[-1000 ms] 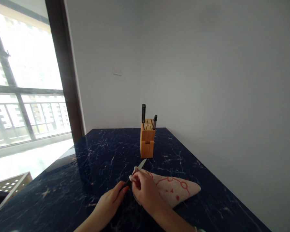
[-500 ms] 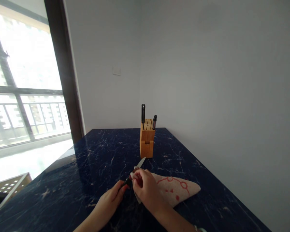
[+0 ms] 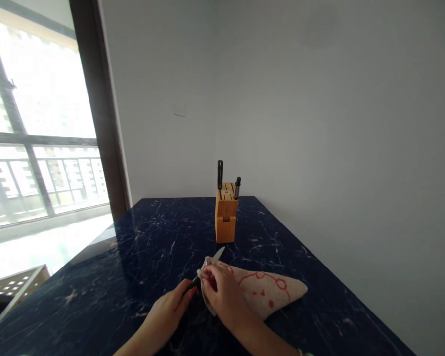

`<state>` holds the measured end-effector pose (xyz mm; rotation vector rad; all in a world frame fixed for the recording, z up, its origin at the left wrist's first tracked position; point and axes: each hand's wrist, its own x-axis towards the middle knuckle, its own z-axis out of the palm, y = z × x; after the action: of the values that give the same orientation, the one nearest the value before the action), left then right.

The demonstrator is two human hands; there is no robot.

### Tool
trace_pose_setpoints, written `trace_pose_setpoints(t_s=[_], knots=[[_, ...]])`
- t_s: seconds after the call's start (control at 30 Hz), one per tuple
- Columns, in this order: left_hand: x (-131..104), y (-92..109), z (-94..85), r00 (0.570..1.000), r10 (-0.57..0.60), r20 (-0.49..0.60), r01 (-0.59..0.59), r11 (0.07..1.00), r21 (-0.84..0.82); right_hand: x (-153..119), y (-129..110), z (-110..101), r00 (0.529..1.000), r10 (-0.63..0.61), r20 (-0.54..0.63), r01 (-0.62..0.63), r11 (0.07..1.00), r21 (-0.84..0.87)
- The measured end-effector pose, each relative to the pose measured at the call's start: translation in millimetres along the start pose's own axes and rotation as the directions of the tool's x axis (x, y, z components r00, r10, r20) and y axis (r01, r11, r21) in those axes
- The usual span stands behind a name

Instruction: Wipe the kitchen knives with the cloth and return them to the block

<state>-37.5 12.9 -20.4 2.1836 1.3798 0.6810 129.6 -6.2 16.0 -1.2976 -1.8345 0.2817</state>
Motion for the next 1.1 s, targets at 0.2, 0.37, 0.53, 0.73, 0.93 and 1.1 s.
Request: trace_pose_setpoints(t_s=[0.2,0.37,0.53,0.73,0.93,1.1], knots=[[0,3,-1.5,1.000,0.005,-0.026,-0.007,0.996,-0.090,1,5,4,1.000,-0.002,0.003,0.002,0.998,-0.067],[2,2,-0.2,0.999,-0.031,-0.027,0.027,0.991,-0.131,0,10,5,0.998,0.006,-0.060,-0.010,0.998,-0.064],[-1,5,-3.3,1.000,0.027,0.016,-0.026,0.996,-0.080,0,5,1,0.997,-0.033,-0.077,0.028,0.998,-0.055],[-4,11,-10.1,0.998,0.039,0.041,-0.037,0.998,-0.052,9,16,-7,0.992,0.027,-0.125,-0.042,0.992,-0.117],[-5,15,-11.1,0.998,0.046,0.050,-0.043,0.997,-0.059,20,48,-19,0.962,0.127,-0.242,-0.129,0.992,0.008],[-7,17,-11.7,0.998,-0.049,-0.032,0.046,0.994,-0.100,21,58,-20,0.935,0.207,-0.290,-0.175,0.976,0.132]])
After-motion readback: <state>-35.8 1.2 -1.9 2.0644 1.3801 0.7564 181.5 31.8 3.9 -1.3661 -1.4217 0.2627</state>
